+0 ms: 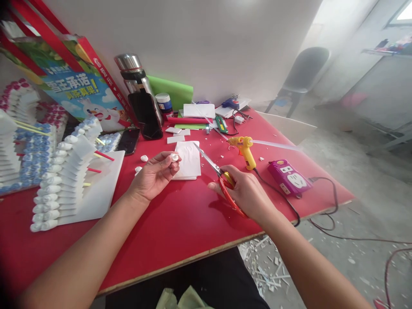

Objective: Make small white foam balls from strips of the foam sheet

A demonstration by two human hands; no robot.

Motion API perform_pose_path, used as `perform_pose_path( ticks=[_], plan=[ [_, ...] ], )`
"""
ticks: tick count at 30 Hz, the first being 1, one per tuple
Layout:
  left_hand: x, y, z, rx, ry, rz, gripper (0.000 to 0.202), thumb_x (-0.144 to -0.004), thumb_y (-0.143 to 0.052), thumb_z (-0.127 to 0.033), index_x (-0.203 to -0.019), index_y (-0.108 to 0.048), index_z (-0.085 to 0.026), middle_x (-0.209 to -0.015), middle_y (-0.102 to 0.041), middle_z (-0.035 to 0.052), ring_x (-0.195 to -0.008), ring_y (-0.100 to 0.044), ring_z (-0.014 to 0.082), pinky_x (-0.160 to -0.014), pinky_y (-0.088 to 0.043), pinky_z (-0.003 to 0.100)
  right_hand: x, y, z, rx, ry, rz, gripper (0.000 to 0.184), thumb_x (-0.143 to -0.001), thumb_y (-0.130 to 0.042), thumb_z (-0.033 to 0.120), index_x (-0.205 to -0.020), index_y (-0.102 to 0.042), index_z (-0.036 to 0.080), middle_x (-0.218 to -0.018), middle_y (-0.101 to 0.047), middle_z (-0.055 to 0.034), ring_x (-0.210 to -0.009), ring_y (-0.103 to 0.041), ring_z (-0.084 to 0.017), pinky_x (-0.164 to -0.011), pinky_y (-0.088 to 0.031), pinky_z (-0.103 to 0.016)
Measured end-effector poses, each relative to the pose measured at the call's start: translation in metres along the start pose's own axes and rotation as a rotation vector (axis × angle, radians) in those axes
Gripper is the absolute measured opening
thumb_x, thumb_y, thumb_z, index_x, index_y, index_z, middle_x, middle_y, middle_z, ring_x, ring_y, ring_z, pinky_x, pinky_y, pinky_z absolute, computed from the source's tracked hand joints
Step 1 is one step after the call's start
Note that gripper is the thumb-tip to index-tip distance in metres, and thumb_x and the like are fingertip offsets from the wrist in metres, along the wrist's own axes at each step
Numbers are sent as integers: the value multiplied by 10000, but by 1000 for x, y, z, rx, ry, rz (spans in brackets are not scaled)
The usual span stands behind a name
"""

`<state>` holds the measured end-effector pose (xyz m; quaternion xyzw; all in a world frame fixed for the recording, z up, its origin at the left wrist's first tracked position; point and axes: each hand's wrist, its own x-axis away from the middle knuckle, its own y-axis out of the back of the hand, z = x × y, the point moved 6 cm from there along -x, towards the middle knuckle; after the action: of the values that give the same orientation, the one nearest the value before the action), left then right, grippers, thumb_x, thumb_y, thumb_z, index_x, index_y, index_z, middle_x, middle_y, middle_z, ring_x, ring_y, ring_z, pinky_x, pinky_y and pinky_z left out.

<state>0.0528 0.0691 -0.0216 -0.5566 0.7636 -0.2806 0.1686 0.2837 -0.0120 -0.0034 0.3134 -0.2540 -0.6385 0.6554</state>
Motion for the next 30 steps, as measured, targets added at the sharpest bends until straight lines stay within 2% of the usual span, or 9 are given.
perform_pose_path(
  ticks=[4,7,11,15,21,30],
  plan=[
    [2,-1,0,8,28,-40,156,-726,-826,-122,-875,-786,-143,-889,-742,80,-707,-658,73,-733,-566,164,9,-1,23,61,124,65,508,-840,-665,601,-1160,-528,231,-718,-506,46,-599,-414,-126,-541,-328,-241],
    [3,-3,2,23,52,-34,154,-728,-825,-129,-875,-781,-149,-868,-749,80,-702,-673,85,-709,-572,166,7,-4,38,144,189,27,582,-844,-626,656,-1198,-509,209,-821,-577,-7,-651,-485,-150,-579,-365,-255],
    [3,-4,3,59,59,-23,142,-717,-834,-129,-839,-764,-146,-780,-722,38,-685,-677,95,-687,-576,178,-1,-13,48,268,274,-28,583,-866,-590,658,-1214,-519,196,-945,-625,-77,-758,-579,-208,-653,-413,-294],
    [4,-9,4,44,86,51,168,-719,-832,-135,-869,-758,-139,-720,-689,19,-626,-652,88,-644,-561,181,-6,-20,53,326,334,-37,569,-885,-576,637,-1208,-533,171,-987,-640,-125,-822,-615,-254,-694,-432,-328],
    [5,-9,5,72,105,33,179,-701,-837,-130,-847,-734,-144,-683,-669,15,-589,-633,97,-610,-540,199,-6,-19,58,351,365,-43,544,-894,-576,624,-1196,-544,173,-949,-635,-114,-796,-603,-243,-679,-412,-319],
    [6,-21,11,119,67,28,154,-729,-823,-154,-770,-675,-145,-620,-577,-20,-562,-539,71,-604,-499,198,-6,-22,58,359,325,-70,507,-911,-544,632,-1135,-583,179,-823,-586,-54,-651,-511,-173,-583,-321,-271]
  ],
)
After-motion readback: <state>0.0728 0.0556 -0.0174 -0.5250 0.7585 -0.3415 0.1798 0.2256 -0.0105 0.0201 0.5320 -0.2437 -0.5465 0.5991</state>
